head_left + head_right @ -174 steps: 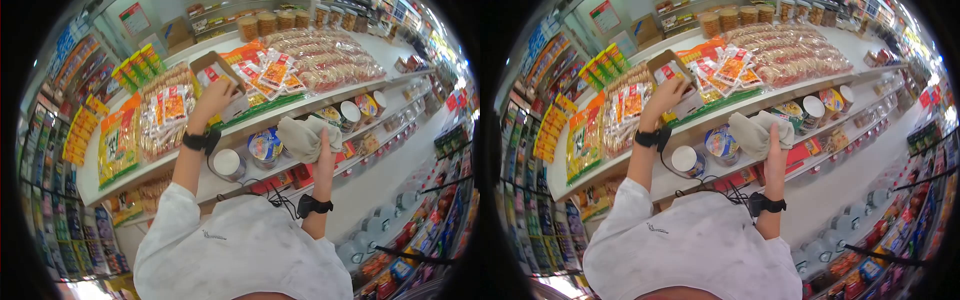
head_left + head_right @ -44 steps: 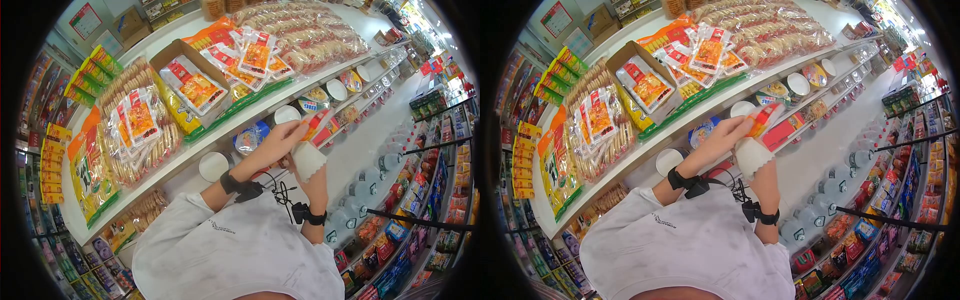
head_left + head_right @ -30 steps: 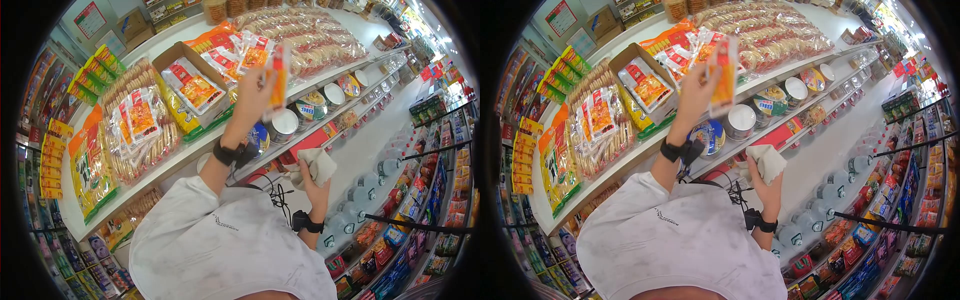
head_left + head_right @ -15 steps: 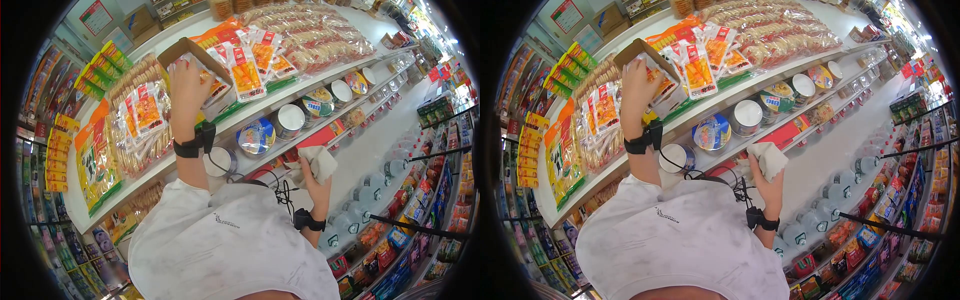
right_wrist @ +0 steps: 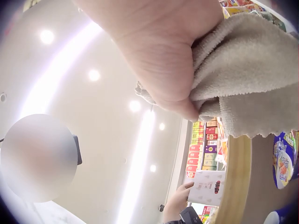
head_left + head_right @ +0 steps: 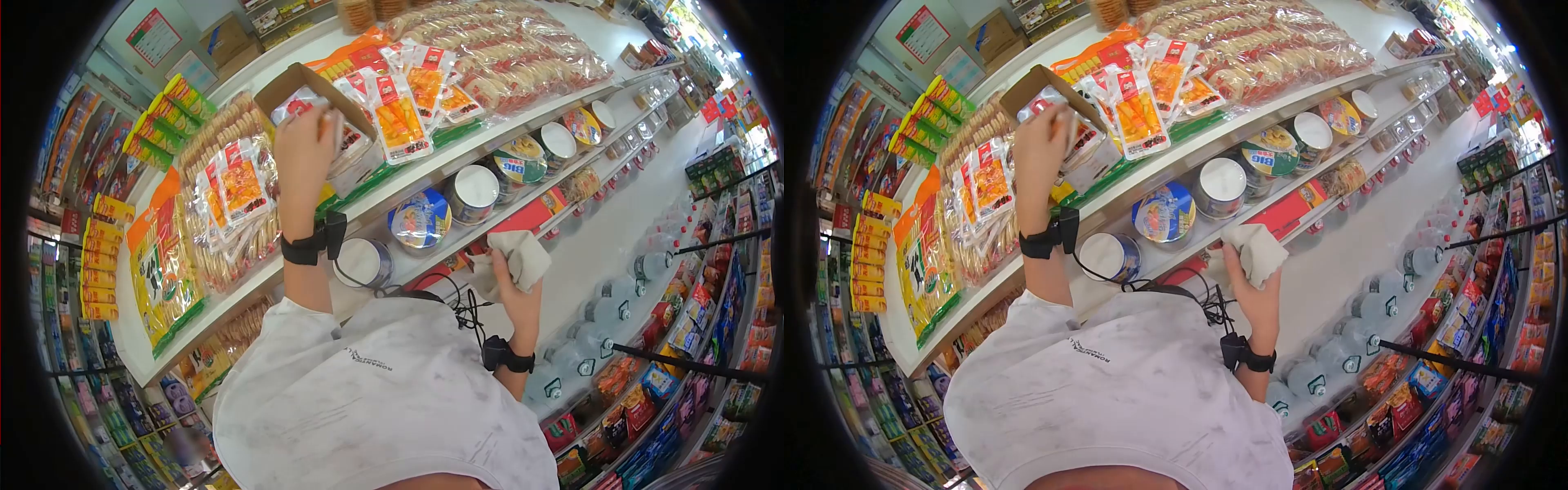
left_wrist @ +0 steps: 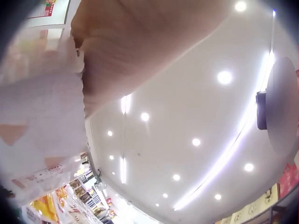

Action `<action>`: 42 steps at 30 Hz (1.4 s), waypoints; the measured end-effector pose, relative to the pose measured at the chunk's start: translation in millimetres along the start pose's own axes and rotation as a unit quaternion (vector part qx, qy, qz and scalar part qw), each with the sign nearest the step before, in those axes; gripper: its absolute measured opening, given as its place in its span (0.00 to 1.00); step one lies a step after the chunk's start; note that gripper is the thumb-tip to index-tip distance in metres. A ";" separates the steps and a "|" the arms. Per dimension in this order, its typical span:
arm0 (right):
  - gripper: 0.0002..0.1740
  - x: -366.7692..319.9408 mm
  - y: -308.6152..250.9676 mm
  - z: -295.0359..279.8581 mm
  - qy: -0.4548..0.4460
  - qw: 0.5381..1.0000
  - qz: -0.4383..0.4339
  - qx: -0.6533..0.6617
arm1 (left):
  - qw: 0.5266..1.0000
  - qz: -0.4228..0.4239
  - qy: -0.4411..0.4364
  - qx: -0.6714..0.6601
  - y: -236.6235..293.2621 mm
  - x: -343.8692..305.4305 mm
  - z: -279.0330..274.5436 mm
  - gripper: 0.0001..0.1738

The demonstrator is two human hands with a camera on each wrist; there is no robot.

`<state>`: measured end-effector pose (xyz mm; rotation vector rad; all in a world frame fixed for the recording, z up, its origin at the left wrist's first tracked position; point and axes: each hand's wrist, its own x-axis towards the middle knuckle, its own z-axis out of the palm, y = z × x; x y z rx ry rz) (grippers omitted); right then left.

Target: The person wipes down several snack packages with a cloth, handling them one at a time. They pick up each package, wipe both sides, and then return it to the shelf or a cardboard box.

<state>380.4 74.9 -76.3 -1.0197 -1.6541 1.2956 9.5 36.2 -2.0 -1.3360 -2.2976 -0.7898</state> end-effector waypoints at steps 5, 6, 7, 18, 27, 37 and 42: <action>0.23 5.4 11.4 -3.0 0.032 0.984 0.083 0.154 | 0.898 -0.110 0.182 -0.385 82.5 -9.8 -39.8 0.24; 0.25 8.8 6.0 -3.1 0.019 0.964 0.102 0.246 | 0.877 -0.069 0.212 -0.425 94.6 -16.6 -40.6 0.26; 0.26 14.4 -10.2 0.5 0.010 0.935 0.118 0.334 | 0.910 0.006 0.186 -0.371 103.8 -25.6 -40.2 0.29; 0.22 22.1 -40.9 13.0 0.031 0.950 0.017 0.309 | 0.844 0.056 -0.188 -0.499 169.6 -84.3 41.0 0.35; 0.26 11.3 -22.7 6.3 -0.036 0.992 -0.107 -0.051 | 0.600 -0.198 -0.130 -0.764 176.6 -78.4 39.9 0.39; 0.19 22.2 -55.7 11.7 0.060 0.986 -0.157 0.007 | 0.259 -0.313 -0.384 -0.829 170.3 -82.8 66.0 0.28; 0.16 24.0 -53.1 15.0 0.007 0.993 -0.061 0.105 | 0.328 -0.231 -0.278 -0.873 171.8 -66.5 41.6 0.25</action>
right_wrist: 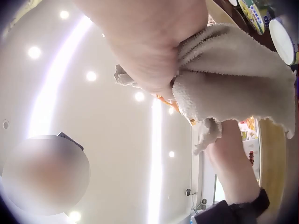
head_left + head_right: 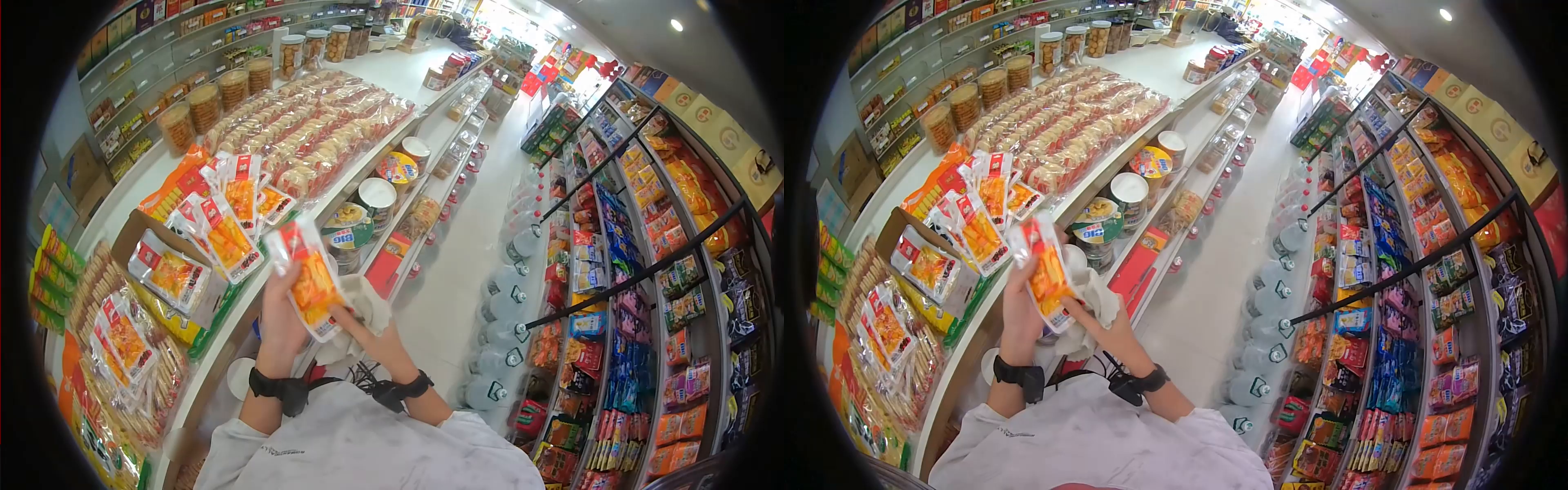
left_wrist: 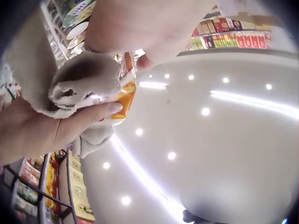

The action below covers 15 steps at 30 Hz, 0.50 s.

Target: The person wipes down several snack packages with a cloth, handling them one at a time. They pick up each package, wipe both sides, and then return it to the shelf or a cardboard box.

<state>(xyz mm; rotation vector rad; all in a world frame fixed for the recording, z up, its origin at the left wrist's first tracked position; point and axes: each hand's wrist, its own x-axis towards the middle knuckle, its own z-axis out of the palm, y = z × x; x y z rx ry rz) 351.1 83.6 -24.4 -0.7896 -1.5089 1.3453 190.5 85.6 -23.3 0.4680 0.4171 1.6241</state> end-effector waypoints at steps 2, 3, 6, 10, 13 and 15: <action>0.15 4.4 12.3 -9.1 0.071 0.997 -0.018 -0.017 | 0.994 0.099 0.036 0.029 10.2 -0.2 5.9 0.25; 0.15 8.7 20.9 -16.6 0.106 0.994 -0.029 -0.025 | 0.986 0.150 0.052 0.044 14.6 0.9 8.3 0.25; 0.19 13.4 10.9 -22.5 0.221 0.967 0.025 0.121 | 0.980 0.151 0.123 0.034 17.4 2.2 -2.9 0.22; 0.32 -2.5 43.3 14.1 0.043 0.976 -0.141 -0.163 | 0.996 0.011 0.085 0.030 -5.4 2.4 -2.1 0.24; 0.36 6.6 7.5 33.2 0.003 0.953 -0.235 -0.190 | 0.992 -0.024 0.062 0.110 -20.3 -5.1 20.7 0.28; 0.37 20.5 3.4 27.1 0.009 0.968 -0.208 -0.142 | 0.974 -0.002 0.023 0.226 -18.7 -4.1 28.8 0.30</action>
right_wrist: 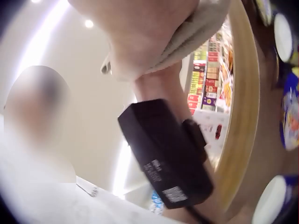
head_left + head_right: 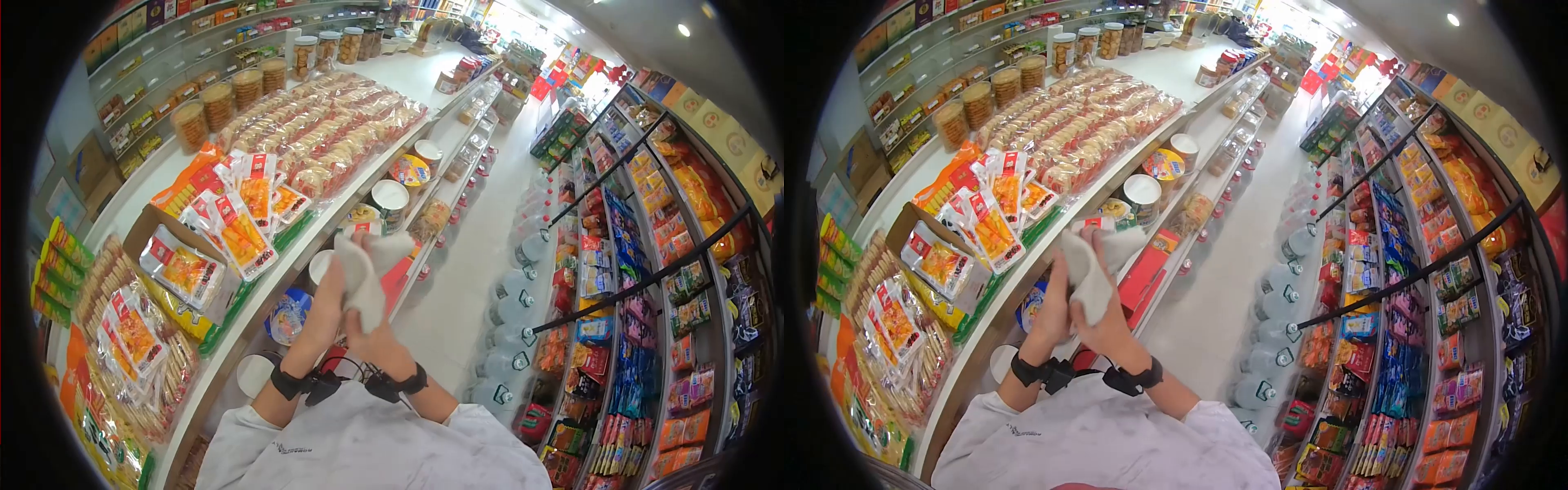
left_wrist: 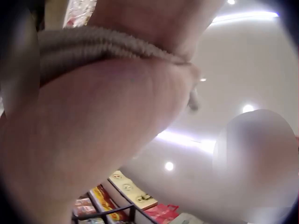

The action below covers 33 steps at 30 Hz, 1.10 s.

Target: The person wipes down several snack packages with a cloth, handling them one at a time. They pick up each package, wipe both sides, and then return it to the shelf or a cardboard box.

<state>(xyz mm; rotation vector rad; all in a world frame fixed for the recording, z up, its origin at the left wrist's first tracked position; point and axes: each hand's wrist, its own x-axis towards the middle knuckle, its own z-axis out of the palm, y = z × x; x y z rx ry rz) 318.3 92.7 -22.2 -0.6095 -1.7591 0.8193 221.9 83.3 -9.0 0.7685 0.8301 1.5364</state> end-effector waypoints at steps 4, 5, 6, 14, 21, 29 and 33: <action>0.30 15.2 7.7 -18.0 0.015 0.997 0.007 -0.072 | 0.981 0.007 -0.056 0.185 4.0 2.2 -7.5 0.27; 0.28 14.9 18.9 -22.2 0.015 0.997 0.028 -0.069 | 0.971 0.031 -0.062 0.229 2.7 0.5 -7.8 0.26; 0.27 13.5 28.5 -27.4 0.017 0.996 0.050 -0.069 | 0.958 0.053 -0.071 0.271 -0.7 -1.5 -6.6 0.25; 0.28 -3.6 8.7 -33.9 0.056 0.886 0.335 0.317 | 0.960 0.179 0.121 0.176 4.6 1.4 -0.8 0.18; 0.25 -17.9 31.3 -21.1 0.040 0.958 0.267 0.101 | 0.916 0.240 0.020 0.319 2.4 10.7 -11.0 0.41; 0.44 -5.7 11.5 -9.3 -0.010 0.999 -0.033 -0.032 | 0.990 0.022 -0.028 0.134 -0.4 -10.9 -11.8 0.36; 0.38 10.7 15.7 -13.3 -0.016 0.999 -0.035 -0.027 | 0.984 0.067 -0.014 0.162 14.5 -14.1 -9.2 0.28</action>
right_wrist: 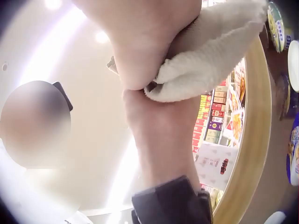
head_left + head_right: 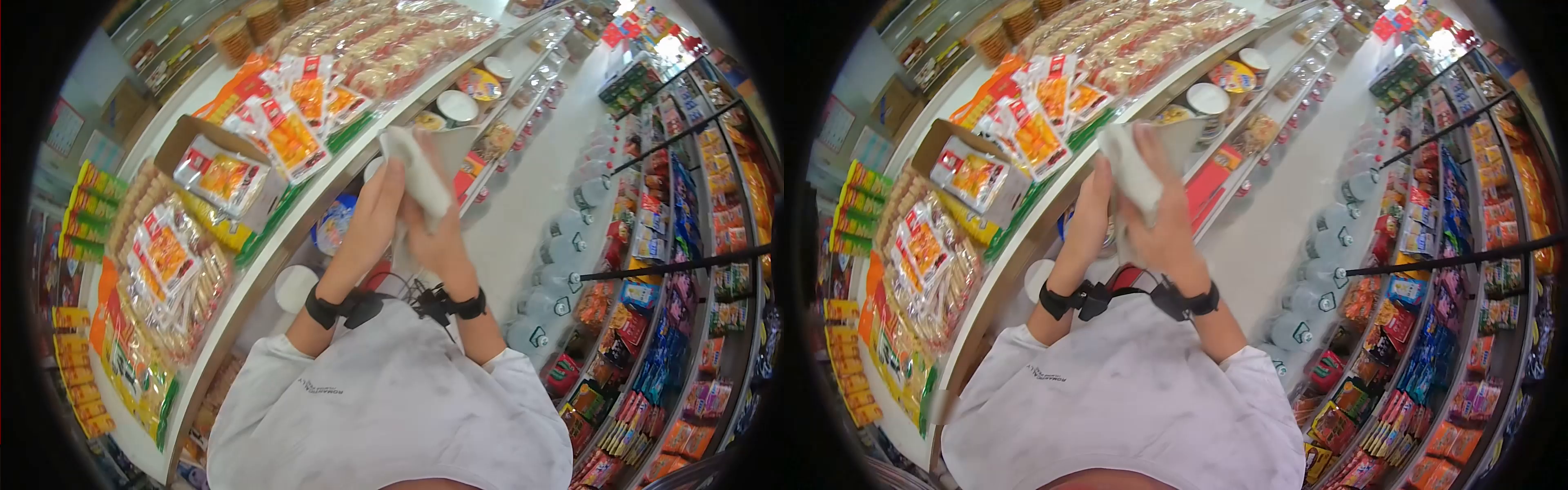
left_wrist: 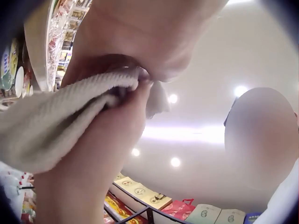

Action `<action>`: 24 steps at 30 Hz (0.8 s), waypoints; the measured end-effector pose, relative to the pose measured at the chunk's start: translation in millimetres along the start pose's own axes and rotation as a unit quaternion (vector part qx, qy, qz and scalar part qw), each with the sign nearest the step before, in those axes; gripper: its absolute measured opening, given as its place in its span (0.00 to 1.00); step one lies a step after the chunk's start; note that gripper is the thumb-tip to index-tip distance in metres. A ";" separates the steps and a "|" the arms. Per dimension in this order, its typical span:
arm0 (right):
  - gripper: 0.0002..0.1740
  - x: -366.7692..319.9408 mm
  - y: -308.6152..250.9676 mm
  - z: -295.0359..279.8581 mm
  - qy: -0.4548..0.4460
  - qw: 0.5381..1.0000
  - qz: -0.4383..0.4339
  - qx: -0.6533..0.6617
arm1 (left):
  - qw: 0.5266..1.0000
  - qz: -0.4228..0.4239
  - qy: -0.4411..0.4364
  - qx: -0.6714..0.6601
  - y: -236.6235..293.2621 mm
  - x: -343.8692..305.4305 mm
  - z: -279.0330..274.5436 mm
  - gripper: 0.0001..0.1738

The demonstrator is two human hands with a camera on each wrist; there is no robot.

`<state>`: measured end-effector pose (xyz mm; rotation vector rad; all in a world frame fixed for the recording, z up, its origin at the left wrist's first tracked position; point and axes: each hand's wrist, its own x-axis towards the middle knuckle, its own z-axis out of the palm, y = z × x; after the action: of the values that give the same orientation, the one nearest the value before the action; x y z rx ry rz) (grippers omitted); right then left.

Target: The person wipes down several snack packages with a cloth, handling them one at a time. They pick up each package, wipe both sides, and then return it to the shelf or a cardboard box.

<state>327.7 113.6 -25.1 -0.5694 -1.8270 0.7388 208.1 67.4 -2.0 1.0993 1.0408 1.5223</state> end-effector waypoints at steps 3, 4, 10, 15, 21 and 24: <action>0.38 -3.7 13.4 12.3 0.028 0.997 0.061 0.038 | 0.997 0.014 0.059 -0.054 -9.5 4.5 2.6 0.26; 0.38 -4.9 7.6 17.3 0.029 0.996 0.073 0.031 | 0.987 0.003 0.090 -0.131 -15.8 6.1 -0.9 0.21; 0.39 -39.4 10.9 15.3 -0.076 0.948 0.259 0.170 | 0.977 0.066 0.177 -0.101 10.1 10.8 -28.3 0.21; 0.36 -35.7 14.5 -13.0 -0.004 0.968 0.238 0.076 | 0.992 0.056 0.108 0.034 -13.4 19.2 -49.9 0.32; 0.41 -28.6 -2.2 -1.7 -0.049 0.988 0.126 -0.081 | 0.996 -0.042 -0.071 0.040 -26.9 3.2 -38.7 0.33; 0.42 -27.0 -15.9 1.3 -0.120 0.985 0.075 -0.096 | 0.994 -0.039 0.100 -0.027 -20.1 5.4 -37.7 0.26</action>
<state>335.3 83.9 -31.5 -0.7791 -2.1109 0.7614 175.1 72.5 -29.1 0.8725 1.1573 1.6125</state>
